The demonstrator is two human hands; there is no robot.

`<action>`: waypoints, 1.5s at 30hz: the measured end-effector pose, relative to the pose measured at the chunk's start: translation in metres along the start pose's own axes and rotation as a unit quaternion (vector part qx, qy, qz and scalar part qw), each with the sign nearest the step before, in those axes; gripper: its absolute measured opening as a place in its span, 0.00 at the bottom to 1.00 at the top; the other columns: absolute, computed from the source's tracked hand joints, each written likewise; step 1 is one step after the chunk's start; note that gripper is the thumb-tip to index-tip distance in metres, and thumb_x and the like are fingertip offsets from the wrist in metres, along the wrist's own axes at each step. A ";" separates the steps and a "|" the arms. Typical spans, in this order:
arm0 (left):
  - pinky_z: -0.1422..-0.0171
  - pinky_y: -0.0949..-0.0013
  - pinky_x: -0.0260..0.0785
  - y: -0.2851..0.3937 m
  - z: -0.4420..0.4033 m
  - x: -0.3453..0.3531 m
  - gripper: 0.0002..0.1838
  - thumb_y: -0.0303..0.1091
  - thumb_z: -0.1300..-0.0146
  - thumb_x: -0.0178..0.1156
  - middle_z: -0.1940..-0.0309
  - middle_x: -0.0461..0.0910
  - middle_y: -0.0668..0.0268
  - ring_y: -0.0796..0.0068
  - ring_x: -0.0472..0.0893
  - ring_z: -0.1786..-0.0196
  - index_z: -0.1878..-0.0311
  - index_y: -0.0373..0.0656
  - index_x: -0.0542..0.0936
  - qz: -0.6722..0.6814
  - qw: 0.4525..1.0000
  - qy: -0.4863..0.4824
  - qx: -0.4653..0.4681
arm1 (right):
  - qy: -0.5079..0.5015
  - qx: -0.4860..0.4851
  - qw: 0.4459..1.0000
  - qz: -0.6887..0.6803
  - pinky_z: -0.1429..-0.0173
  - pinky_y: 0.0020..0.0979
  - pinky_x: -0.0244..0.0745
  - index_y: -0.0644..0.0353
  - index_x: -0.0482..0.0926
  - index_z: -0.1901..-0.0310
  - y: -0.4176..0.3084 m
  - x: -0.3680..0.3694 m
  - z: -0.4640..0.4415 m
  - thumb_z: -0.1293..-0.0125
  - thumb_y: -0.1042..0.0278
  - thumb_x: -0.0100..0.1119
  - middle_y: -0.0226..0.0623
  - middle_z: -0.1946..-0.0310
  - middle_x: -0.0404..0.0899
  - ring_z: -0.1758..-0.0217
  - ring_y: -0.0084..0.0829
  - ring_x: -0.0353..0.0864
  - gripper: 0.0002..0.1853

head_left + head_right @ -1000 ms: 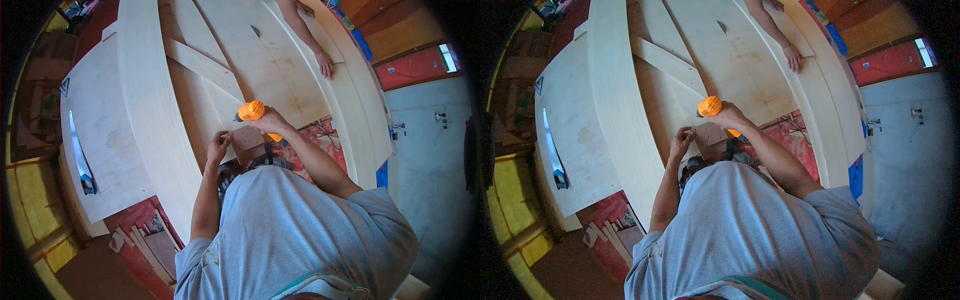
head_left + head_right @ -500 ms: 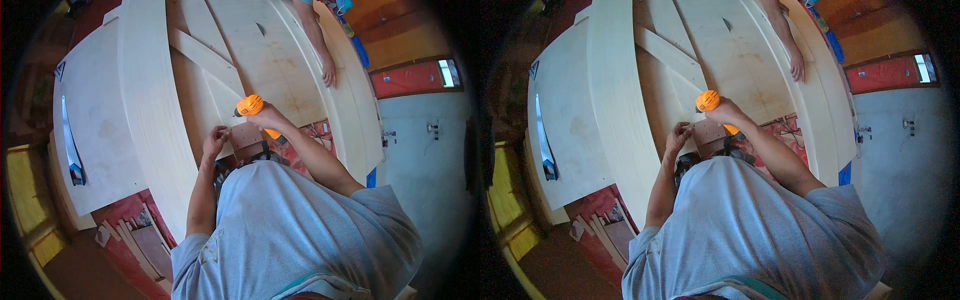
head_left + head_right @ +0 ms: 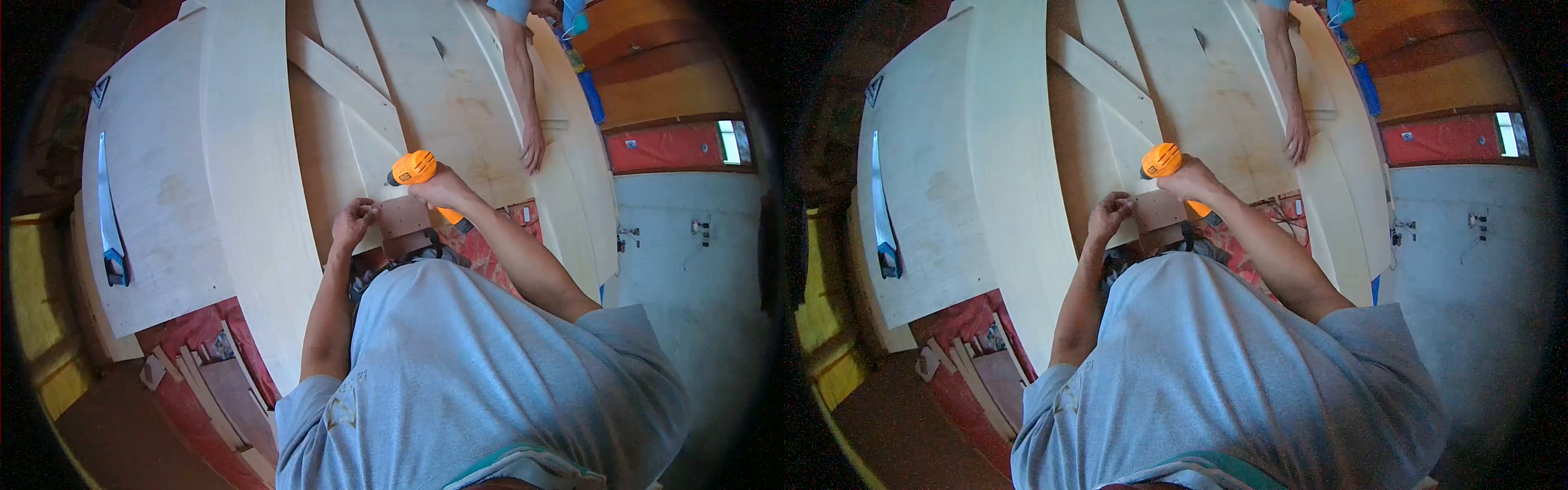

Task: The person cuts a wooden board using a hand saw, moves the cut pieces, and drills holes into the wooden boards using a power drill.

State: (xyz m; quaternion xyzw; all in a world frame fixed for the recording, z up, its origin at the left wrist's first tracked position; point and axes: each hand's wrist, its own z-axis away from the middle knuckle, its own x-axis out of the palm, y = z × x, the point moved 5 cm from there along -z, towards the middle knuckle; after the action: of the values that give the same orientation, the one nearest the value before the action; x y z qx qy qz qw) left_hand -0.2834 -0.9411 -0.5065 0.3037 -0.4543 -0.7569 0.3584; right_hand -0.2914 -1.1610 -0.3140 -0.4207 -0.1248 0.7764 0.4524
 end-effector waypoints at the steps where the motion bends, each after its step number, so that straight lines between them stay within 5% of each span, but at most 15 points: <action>1: 0.48 0.64 0.79 0.000 -0.003 0.000 0.17 0.49 0.29 0.69 0.65 0.90 0.68 0.70 0.89 0.57 0.43 0.53 0.87 -0.031 0.999 -0.001 0.006 | 0.007 0.008 1.000 0.012 0.67 0.35 0.83 0.61 0.84 0.58 -0.002 0.002 0.002 0.37 0.62 0.64 0.35 0.73 0.86 0.77 0.29 0.85 0.12; 5: 0.48 0.61 0.79 0.035 0.000 -0.008 0.19 0.50 0.29 0.69 0.62 0.89 0.65 0.66 0.89 0.57 0.42 0.52 0.87 -0.155 0.988 -0.020 -0.016 | 0.000 0.015 1.000 0.025 0.66 0.35 0.83 0.61 0.83 0.59 -0.007 -0.001 0.005 0.37 0.61 0.64 0.35 0.74 0.85 0.75 0.29 0.86 0.12; 7: 0.48 0.57 0.79 0.053 -0.006 -0.010 0.19 0.48 0.30 0.69 0.56 0.89 0.63 0.62 0.89 0.53 0.42 0.50 0.87 -0.187 0.979 0.026 0.078 | 0.002 0.018 1.000 0.018 0.66 0.35 0.83 0.61 0.83 0.59 -0.011 -0.003 0.010 0.37 0.62 0.64 0.36 0.74 0.85 0.75 0.29 0.86 0.12; 16: 0.46 0.52 0.79 0.079 -0.029 0.016 0.15 0.42 0.31 0.67 0.54 0.84 0.57 0.52 0.86 0.52 0.44 0.49 0.88 -0.258 0.942 0.091 0.194 | 0.010 0.024 1.000 -0.001 0.70 0.31 0.80 0.61 0.83 0.59 -0.021 -0.008 0.021 0.38 0.66 0.66 0.32 0.75 0.83 0.77 0.24 0.82 0.09; 28: 0.53 0.54 0.79 0.069 -0.038 0.030 0.09 0.43 0.35 0.70 0.60 0.85 0.65 0.60 0.87 0.56 0.55 0.54 0.91 -0.309 0.907 0.191 0.215 | -0.024 0.010 1.000 0.009 0.69 0.34 0.83 0.61 0.83 0.64 -0.017 -0.024 0.008 0.38 0.59 0.69 0.36 0.75 0.86 0.78 0.27 0.84 0.13; 34: 0.53 0.55 0.76 0.070 -0.036 0.038 0.09 0.43 0.35 0.71 0.61 0.83 0.69 0.62 0.85 0.56 0.54 0.56 0.90 -0.329 0.895 0.213 0.210 | -0.064 0.013 0.996 0.053 0.62 0.38 0.86 0.61 0.87 0.55 -0.025 -0.031 0.006 0.40 0.56 0.70 0.44 0.65 0.91 0.70 0.35 0.91 0.18; 39: 0.52 0.55 0.75 0.066 -0.038 0.038 0.08 0.43 0.36 0.71 0.61 0.83 0.71 0.64 0.84 0.54 0.56 0.56 0.89 -0.333 0.895 0.211 0.211 | -0.085 -0.035 0.987 0.129 0.45 0.44 0.85 0.55 0.86 0.45 -0.056 -0.046 0.028 0.43 0.50 0.70 0.46 0.53 0.91 0.50 0.46 0.91 0.26; 42: 0.52 0.56 0.75 0.061 -0.039 0.039 0.08 0.43 0.36 0.71 0.61 0.83 0.71 0.64 0.84 0.55 0.56 0.55 0.88 -0.339 0.890 0.219 0.210 | -0.049 -0.133 0.976 0.162 0.54 0.42 0.87 0.58 0.84 0.44 -0.021 -0.029 -0.011 0.40 0.49 0.72 0.50 0.58 0.90 0.61 0.43 0.92 0.27; 45: 0.52 0.57 0.74 0.062 -0.038 0.038 0.09 0.42 0.36 0.72 0.61 0.83 0.72 0.64 0.84 0.55 0.55 0.55 0.89 -0.326 0.892 0.232 0.213 | -0.057 -0.132 0.979 0.147 0.48 0.45 0.86 0.58 0.84 0.43 -0.027 -0.038 -0.007 0.41 0.48 0.73 0.53 0.55 0.90 0.55 0.48 0.92 0.29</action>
State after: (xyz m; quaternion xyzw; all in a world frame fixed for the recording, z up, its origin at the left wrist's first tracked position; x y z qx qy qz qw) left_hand -0.2588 -1.0104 -0.4710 0.6705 -0.3844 -0.6243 0.1136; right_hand -0.2611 -1.1780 -0.2822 -0.4458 -0.1885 0.8337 0.2660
